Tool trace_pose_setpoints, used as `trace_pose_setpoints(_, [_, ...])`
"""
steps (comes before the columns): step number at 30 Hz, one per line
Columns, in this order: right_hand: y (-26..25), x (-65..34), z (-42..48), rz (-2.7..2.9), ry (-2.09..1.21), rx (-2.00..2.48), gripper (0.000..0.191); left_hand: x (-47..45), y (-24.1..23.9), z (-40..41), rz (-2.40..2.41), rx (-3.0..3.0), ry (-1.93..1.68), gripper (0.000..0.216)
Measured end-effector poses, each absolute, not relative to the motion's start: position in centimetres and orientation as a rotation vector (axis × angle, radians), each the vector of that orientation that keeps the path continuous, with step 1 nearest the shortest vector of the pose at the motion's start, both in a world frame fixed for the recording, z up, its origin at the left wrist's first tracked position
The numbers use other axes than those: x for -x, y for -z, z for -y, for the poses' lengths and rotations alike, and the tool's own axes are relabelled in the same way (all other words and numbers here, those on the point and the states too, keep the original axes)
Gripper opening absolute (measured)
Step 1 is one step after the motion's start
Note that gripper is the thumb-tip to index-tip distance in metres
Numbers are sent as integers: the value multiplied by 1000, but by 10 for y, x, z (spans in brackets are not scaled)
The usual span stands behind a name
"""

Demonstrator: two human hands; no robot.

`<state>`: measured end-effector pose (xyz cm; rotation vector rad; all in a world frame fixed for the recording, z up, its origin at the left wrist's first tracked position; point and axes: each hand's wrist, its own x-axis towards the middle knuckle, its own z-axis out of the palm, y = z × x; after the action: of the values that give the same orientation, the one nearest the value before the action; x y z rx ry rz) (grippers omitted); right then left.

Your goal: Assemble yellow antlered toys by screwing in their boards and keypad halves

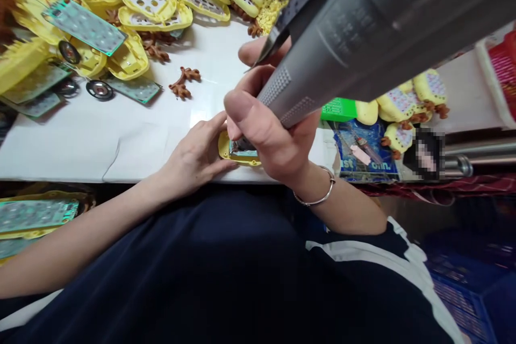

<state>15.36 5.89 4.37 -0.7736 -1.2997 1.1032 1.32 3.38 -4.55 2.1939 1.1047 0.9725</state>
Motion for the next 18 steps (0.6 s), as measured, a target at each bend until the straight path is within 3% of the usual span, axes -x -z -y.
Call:
trace_pose_setpoints(10, [-40,-155,-60,1336,-1161,766,41,-15,45,-33,-1101,-2205,-1023,67])
trace_pose_setpoints(18, [-37,-153,-66,1384,-1208,552,24,-15,43,-33,-1121,-2213,-977,59])
